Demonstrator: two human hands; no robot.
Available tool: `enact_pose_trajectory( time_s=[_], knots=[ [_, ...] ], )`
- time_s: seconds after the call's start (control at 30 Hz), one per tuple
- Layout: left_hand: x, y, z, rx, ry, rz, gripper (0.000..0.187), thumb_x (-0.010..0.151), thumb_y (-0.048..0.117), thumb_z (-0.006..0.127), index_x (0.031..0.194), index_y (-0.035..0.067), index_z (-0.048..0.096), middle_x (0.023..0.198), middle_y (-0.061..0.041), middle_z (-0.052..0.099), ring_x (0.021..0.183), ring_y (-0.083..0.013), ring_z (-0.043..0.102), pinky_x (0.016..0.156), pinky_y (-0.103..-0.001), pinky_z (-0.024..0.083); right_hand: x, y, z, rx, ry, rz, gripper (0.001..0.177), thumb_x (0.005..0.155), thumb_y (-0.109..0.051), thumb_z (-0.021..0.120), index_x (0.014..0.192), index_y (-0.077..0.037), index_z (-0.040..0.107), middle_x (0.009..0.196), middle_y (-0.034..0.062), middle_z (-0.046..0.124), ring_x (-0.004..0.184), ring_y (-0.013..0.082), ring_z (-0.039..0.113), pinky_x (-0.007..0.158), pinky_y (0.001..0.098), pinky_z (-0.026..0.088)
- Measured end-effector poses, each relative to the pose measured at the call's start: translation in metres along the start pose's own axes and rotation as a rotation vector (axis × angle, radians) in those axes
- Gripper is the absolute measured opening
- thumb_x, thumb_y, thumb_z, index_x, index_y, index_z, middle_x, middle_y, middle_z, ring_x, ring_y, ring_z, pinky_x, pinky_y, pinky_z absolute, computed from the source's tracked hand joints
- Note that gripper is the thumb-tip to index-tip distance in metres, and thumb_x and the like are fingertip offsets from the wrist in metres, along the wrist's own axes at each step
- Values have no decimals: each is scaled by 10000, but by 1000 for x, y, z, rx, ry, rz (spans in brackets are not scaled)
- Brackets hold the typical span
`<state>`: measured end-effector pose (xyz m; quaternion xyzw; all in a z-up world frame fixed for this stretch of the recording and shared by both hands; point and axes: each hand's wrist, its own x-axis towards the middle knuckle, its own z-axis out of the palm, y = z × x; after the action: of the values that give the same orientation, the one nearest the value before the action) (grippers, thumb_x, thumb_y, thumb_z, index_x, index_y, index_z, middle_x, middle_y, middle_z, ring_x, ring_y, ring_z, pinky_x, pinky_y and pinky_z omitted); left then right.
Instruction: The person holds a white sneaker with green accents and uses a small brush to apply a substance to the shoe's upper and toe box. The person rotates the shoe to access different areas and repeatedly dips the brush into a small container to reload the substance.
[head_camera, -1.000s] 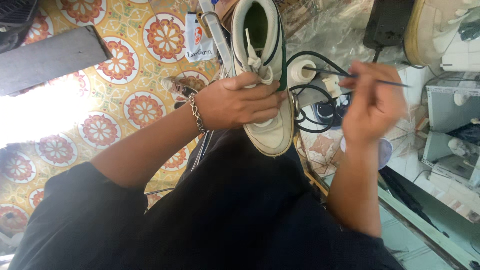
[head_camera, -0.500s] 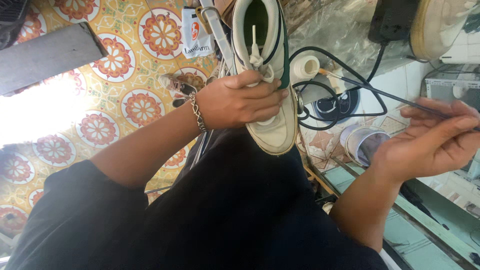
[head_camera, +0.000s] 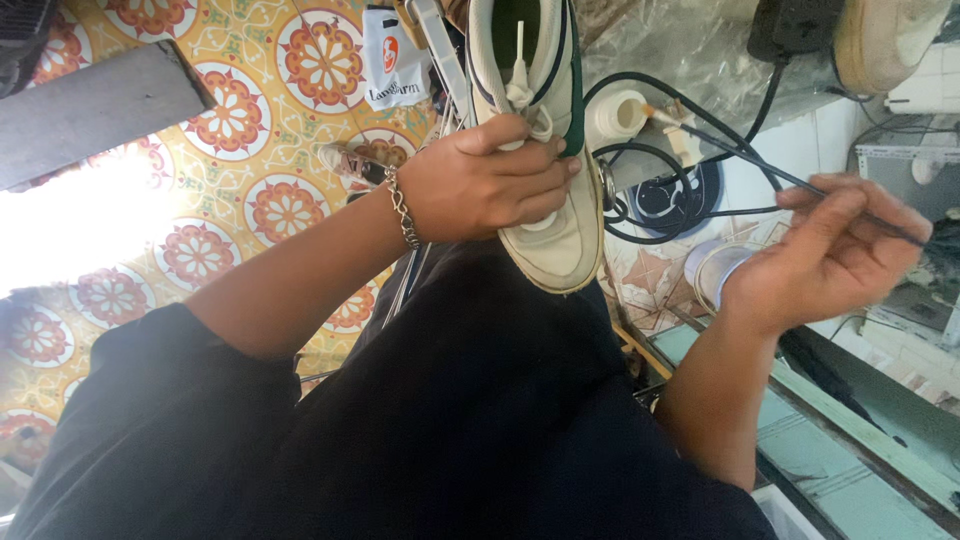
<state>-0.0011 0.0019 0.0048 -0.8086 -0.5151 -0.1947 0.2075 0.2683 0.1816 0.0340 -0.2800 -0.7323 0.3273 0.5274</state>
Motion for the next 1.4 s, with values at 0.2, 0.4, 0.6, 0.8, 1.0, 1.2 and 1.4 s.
enact_pose_trajectory(
  time_s=[0.2, 0.4, 0.6, 0.8, 1.0, 1.2, 1.4],
  knots=[
    [-1, 1, 2, -18, 49, -15, 144, 1097, 109, 552, 1159, 115, 682, 1038, 23, 677, 1092, -113, 630, 1056, -295, 364, -10, -6, 1, -20, -77, -65, 30, 1181, -47, 381, 1175, -21, 368, 609, 141, 326, 714, 465, 642, 763, 489, 542],
    [3, -3, -5, -12, 28, 2, 150, 1117, 125, 503, 1131, 130, 652, 1098, 64, 691, 1078, -124, 611, 1017, -297, 370, -15, -19, 3, 7, 77, -38, 98, 1157, -91, 484, 1143, -35, 405, 946, 361, 577, 612, 307, 479, 586, 379, 486],
    [5, -3, -8, 42, 51, -28, 129, 1131, 121, 542, 1111, 143, 668, 969, 90, 642, 999, -108, 593, 1052, -276, 366, -40, -57, 2, 20, 86, -215, 223, 1116, 125, 469, 1255, -42, 421, 1007, 285, 535, 776, 342, 535, 596, 431, 531],
    [4, -5, -2, 2, 37, -17, 122, 1126, 160, 532, 1095, 153, 649, 1047, 94, 679, 1020, -113, 583, 1071, -290, 348, -55, -86, 32, -123, 74, -306, 209, 1032, 4, 528, 1064, -62, 333, 750, 269, 473, 459, 286, 387, 429, 374, 384],
    [4, -8, -4, 18, 87, -22, 144, 1136, 134, 561, 1021, 157, 644, 1011, 75, 677, 1001, -141, 581, 1076, -296, 361, -65, -95, 31, -220, -61, -285, 195, 1058, 33, 496, 1119, -72, 343, 843, 272, 540, 472, 296, 493, 516, 368, 450],
    [1, -7, -2, -13, 39, -6, 117, 1119, 155, 531, 1093, 147, 645, 1146, 47, 693, 1081, -147, 590, 1114, -313, 354, -65, -94, 31, -158, -156, -356, 216, 1044, 23, 550, 1064, -55, 349, 766, 277, 526, 558, 340, 589, 597, 408, 512],
    [1, -7, -1, -1, 66, -17, 121, 1127, 142, 568, 1037, 155, 647, 1096, 71, 702, 1049, -139, 594, 1106, -300, 360, -60, -118, 16, -213, -433, -312, 222, 1046, 104, 554, 1093, -32, 386, 983, 306, 615, 688, 329, 657, 653, 405, 503]
  ],
)
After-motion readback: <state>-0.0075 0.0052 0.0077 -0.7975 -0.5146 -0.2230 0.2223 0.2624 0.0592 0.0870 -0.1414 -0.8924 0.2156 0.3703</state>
